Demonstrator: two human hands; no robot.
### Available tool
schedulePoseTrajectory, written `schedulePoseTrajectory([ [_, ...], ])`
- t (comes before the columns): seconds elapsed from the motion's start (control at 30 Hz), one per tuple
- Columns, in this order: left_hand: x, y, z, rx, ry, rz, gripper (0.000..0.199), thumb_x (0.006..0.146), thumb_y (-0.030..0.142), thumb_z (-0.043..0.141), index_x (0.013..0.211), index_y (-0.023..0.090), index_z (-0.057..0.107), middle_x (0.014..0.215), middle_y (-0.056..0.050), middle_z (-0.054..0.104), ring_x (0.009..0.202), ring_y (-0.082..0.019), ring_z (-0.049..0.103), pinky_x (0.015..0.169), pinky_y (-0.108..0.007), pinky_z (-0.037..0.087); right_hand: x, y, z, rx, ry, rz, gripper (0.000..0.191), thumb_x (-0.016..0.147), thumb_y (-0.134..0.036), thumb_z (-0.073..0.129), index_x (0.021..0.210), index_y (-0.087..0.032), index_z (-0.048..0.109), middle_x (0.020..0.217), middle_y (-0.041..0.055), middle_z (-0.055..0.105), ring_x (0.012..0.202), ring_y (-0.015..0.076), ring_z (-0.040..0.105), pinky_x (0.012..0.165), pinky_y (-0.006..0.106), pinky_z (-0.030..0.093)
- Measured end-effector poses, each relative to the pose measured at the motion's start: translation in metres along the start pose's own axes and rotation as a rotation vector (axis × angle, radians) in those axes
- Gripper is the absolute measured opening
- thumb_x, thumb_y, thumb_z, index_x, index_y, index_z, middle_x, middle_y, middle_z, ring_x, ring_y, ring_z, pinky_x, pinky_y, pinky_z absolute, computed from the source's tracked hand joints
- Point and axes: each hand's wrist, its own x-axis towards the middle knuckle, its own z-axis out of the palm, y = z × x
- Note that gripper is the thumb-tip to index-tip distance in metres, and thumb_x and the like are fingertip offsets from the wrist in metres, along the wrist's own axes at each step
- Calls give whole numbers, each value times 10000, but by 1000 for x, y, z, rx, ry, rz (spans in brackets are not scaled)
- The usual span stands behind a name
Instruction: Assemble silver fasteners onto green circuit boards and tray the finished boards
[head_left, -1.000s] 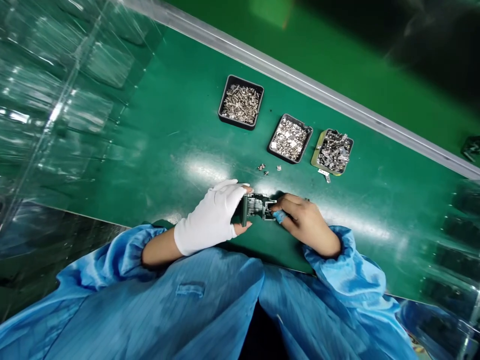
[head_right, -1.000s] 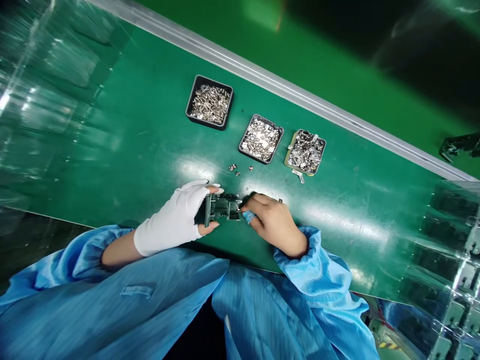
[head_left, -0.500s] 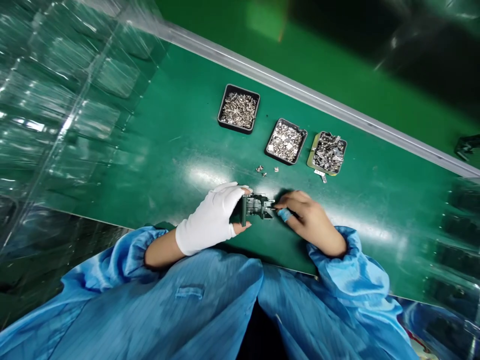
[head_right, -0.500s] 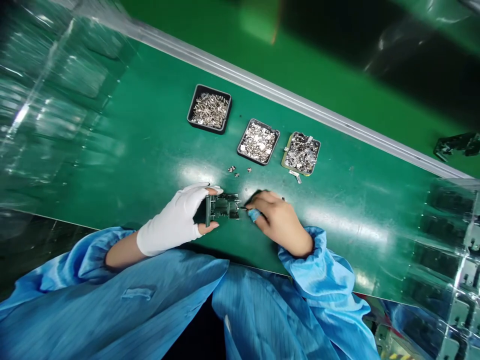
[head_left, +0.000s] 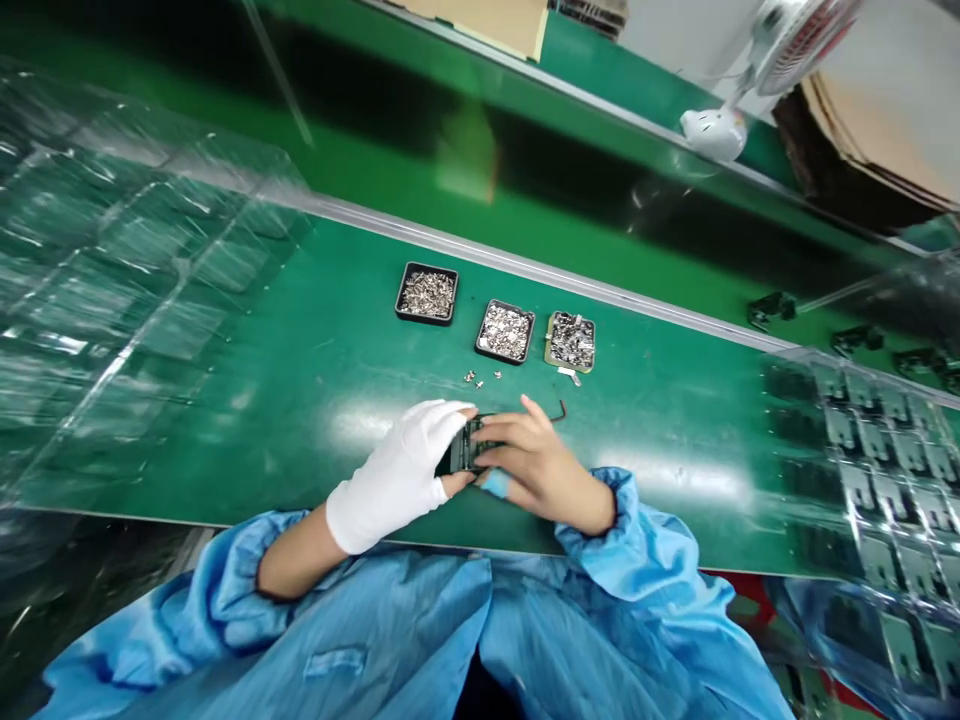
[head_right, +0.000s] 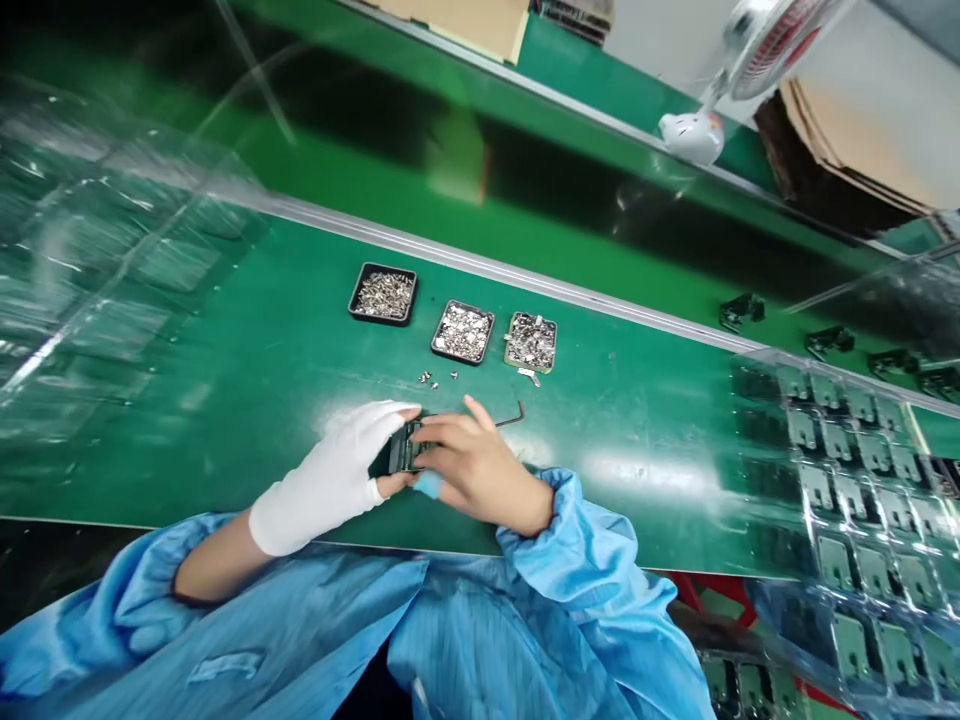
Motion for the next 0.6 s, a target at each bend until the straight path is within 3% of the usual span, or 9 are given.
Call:
schedulePoseTrajectory([
  [0.07, 2, -1, 0, 25, -18, 23, 546, 785, 397, 633, 1242, 131, 497, 1189, -168, 605, 1120, -330, 572, 959, -500, 480, -8, 21, -7, -59, 144, 241, 151, 931, -256, 489, 963, -219, 632, 1008, 67, 664, 984, 211, 604, 933, 402, 449],
  [0.13, 2, -2, 0, 45, -16, 29, 543, 791, 395, 627, 1242, 121, 498, 1191, -176, 605, 1116, -330, 576, 947, -495, 487, -17, 49, -14, -219, 300, 592, 158, 913, -255, 484, 920, -194, 630, 901, 73, 657, 828, 212, 608, 726, 335, 481],
  [0.17, 1, -3, -1, 50, -13, 35, 542, 795, 396, 620, 1245, 120, 497, 1196, -178, 604, 1121, -329, 575, 948, -493, 487, -20, 63, -16, -291, 313, 711, 147, 893, -255, 498, 910, -184, 626, 873, 72, 646, 784, 212, 596, 671, 318, 464],
  [0.23, -1, -4, -1, 47, 5, 57, 573, 793, 424, 614, 1260, 115, 491, 1212, -184, 600, 1134, -332, 571, 956, -493, 482, -26, 85, -18, -348, 284, 798, 122, 857, -242, 514, 875, -174, 613, 841, 62, 620, 738, 205, 572, 626, 296, 432],
  [0.3, -2, -5, -4, 30, 51, 77, 618, 794, 472, 601, 1280, 110, 479, 1228, -189, 594, 1144, -331, 567, 963, -486, 479, -28, 93, -17, -292, 250, 734, 95, 842, -217, 505, 817, -176, 588, 798, 44, 591, 702, 188, 551, 626, 285, 419],
  [0.37, -1, -5, -8, 19, 125, 58, 542, 832, 459, 558, 1259, 128, 504, 1210, -169, 613, 1127, -305, 583, 954, -456, 487, -26, 85, -17, -188, 257, 611, 94, 849, -209, 496, 788, -182, 563, 774, 32, 573, 690, 177, 542, 651, 285, 424],
  [0.47, 6, -2, -16, 32, 225, 19, 281, 902, 328, 473, 1100, 181, 607, 1072, -99, 685, 1023, -241, 636, 911, -397, 499, -17, 53, -18, -59, 299, 438, 92, 886, -230, 498, 821, -193, 551, 815, 36, 588, 756, 184, 566, 699, 296, 441],
  [0.6, 21, 11, -22, 19, 252, 92, 261, 912, 345, 478, 1018, 174, 644, 989, -81, 706, 939, -219, 651, 857, -366, 491, -3, 13, -17, -8, 283, 223, 71, 911, -215, 509, 846, -212, 539, 828, 30, 606, 794, 188, 576, 726, 312, 457],
])
